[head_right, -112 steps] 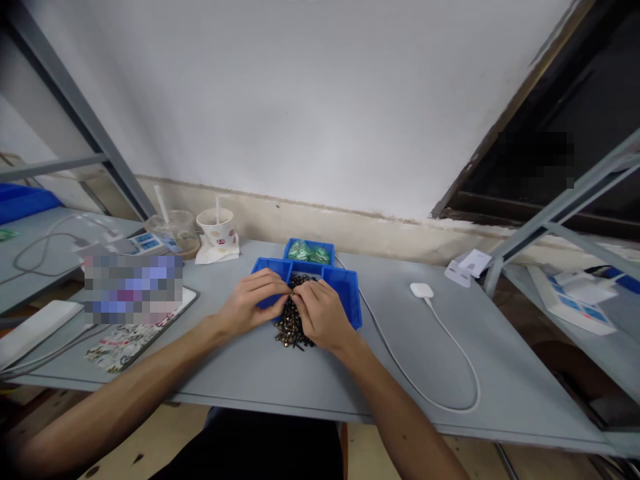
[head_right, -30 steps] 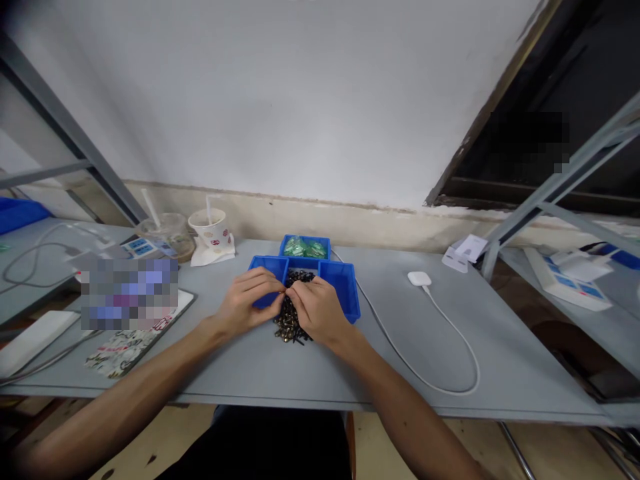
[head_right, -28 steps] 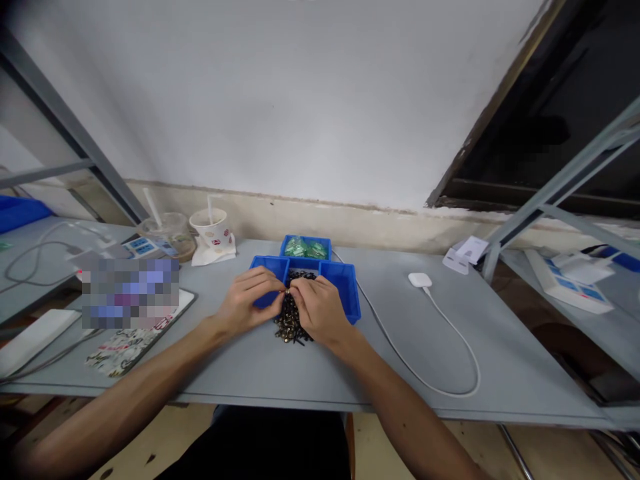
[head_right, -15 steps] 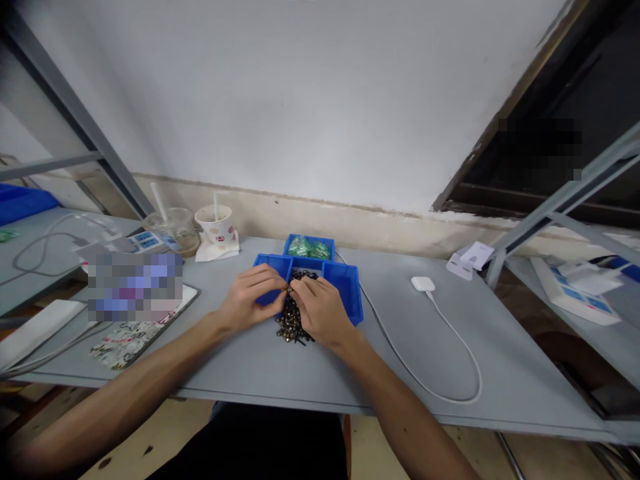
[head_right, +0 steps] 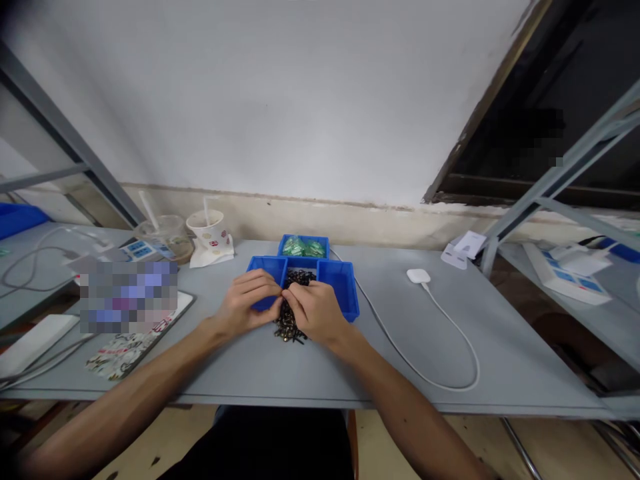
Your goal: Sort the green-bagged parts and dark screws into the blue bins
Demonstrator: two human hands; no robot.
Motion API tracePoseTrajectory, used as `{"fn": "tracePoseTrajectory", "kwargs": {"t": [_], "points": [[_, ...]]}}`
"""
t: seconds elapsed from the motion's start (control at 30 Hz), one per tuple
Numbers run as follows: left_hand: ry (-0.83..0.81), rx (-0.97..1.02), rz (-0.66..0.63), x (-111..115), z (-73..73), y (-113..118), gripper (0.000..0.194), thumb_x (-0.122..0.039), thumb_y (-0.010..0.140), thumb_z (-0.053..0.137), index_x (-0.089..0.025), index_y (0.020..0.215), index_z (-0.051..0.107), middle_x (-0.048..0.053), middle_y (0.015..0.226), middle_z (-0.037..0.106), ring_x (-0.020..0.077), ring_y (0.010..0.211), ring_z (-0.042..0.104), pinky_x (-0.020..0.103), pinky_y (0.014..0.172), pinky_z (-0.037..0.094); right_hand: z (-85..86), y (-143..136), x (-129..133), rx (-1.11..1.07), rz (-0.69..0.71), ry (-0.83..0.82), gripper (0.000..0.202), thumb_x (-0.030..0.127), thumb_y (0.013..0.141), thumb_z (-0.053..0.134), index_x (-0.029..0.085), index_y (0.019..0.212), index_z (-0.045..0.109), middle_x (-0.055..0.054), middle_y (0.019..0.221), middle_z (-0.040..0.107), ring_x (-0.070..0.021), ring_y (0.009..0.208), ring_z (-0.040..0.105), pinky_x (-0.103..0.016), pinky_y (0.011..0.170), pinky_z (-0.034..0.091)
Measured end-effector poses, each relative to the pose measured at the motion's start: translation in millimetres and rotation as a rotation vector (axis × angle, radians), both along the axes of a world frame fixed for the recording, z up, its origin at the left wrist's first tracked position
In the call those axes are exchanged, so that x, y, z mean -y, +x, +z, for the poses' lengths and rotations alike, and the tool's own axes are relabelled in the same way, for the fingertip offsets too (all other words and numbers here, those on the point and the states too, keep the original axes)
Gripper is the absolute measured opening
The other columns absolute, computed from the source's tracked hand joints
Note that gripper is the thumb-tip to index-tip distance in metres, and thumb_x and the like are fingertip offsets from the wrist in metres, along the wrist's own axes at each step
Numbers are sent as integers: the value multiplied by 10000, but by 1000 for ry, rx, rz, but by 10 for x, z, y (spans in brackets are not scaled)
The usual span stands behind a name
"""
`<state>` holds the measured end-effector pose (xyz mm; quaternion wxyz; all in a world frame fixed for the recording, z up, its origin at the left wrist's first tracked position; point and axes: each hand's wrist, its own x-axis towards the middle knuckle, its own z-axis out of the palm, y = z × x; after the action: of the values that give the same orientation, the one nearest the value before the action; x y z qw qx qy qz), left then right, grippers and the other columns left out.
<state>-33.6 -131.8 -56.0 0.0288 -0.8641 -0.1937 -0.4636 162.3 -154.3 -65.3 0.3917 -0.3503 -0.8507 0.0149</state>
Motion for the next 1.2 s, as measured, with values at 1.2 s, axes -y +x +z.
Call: {"fn": "tracePoseTrajectory", "kwargs": {"t": [1.2], "points": [[46, -19, 35, -38, 0, -58, 69, -139, 874, 668, -188, 922, 680, 25, 803, 744, 162, 777, 646, 314, 735, 529, -6, -29, 21, -41, -23, -35, 330, 262, 1080, 372, 220, 766, 465, 20, 639, 533, -135, 565, 450, -287, 605, 308]]}}
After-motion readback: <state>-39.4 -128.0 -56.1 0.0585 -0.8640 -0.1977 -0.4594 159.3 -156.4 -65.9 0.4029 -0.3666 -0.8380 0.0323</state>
